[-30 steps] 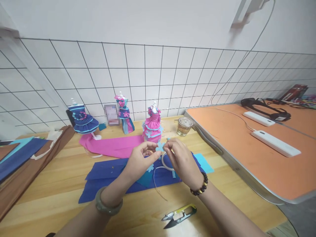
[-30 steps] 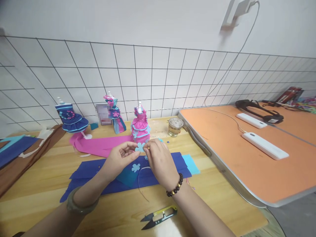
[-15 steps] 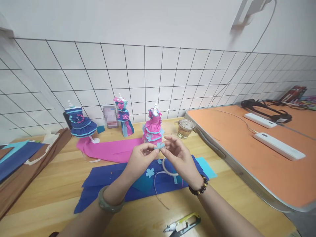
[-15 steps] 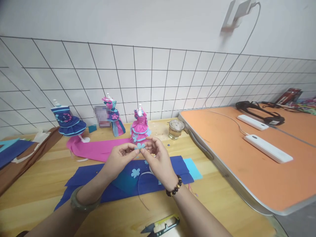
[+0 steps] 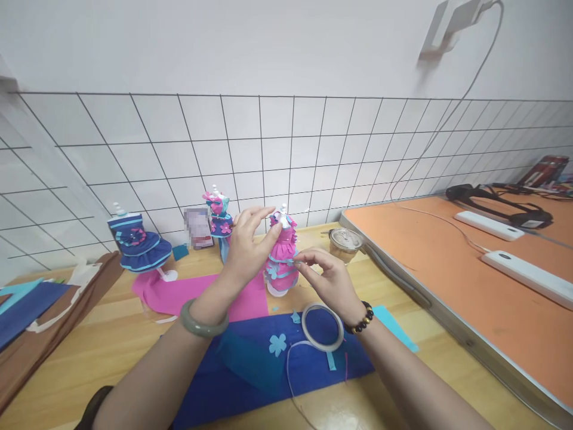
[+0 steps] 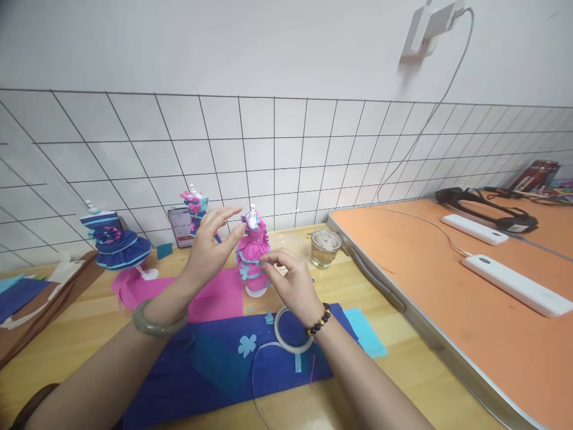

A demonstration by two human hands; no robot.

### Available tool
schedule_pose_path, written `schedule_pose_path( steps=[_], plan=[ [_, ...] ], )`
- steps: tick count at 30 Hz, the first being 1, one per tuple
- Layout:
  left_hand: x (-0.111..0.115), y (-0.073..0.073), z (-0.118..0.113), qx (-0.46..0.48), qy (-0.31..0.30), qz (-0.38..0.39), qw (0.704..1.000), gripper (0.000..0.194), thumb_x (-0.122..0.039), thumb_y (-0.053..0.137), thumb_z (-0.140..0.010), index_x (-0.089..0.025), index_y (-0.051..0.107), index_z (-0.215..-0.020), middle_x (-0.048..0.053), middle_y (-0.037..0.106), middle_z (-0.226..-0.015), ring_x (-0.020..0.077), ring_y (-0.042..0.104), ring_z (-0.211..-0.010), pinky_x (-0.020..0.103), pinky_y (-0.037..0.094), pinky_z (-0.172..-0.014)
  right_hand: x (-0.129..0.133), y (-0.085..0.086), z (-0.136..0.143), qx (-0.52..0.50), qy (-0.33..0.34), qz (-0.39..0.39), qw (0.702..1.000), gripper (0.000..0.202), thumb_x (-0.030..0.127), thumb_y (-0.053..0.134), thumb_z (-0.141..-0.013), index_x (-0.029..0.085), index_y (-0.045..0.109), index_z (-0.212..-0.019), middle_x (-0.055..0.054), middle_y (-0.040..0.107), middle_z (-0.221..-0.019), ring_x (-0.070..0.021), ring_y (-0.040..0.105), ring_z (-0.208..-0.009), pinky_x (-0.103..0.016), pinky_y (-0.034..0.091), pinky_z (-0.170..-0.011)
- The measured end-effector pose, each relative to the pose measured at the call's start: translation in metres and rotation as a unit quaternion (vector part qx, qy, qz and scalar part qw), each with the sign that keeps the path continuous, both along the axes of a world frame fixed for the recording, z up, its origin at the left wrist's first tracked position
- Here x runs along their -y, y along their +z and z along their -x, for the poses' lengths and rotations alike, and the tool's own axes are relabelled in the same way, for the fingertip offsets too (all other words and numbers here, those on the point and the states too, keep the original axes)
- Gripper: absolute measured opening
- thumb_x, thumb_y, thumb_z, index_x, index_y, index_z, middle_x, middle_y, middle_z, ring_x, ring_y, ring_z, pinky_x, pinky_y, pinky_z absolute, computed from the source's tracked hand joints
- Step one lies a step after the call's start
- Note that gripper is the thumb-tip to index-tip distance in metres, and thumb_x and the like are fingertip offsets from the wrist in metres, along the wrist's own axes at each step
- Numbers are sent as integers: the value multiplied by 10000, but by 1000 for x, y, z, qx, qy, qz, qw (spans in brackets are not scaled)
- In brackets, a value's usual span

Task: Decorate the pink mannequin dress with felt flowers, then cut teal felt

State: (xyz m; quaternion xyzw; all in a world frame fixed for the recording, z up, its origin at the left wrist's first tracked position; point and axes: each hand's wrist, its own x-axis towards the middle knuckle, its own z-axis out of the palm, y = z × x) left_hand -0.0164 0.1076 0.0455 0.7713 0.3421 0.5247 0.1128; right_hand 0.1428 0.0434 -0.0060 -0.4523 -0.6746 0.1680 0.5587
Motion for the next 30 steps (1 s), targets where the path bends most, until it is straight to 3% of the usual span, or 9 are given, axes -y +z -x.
schedule_pose_path(
  steps=[3,6,14,30],
  plan=[
    [-16,15,-10,-41,-19,-41,998,258,-310,529,-820,-239,613,-1053,63,590,-1088,194,503,-1067,376,352,-953,-9,3,-2,14,10,-24,1000,99,164,566,-812,200,648,-853,-39,654,-839,-170,580,-811,-318,455,-731],
    [-29,21,-16,-51,-39,-61,996,196,-302,539,-814,-224,654,-954,51,631,-998,188,537,-1003,365,384,-916,-16,4,-4,21,17,-37,999,102,161,563,-817,200,649,-856,-33,636,-825,-161,575,-809,-311,454,-751],
    [-40,22,-17,-32,-60,-57,996,145,-245,562,-793,-197,686,-852,35,677,-829,178,584,-883,340,428,-847,-31,3,-3,74,-43,-62,994,71,194,587,-805,203,646,-842,-28,636,-763,-170,568,-742,-324,424,-711],
    [-38,21,-17,-15,-62,-34,997,138,-228,574,-779,-197,696,-834,34,679,-793,177,592,-856,327,443,-817,-44,3,1,73,-86,-80,990,49,154,611,-778,198,605,-756,-12,618,-751,-141,531,-675,-280,407,-638]
  ],
)
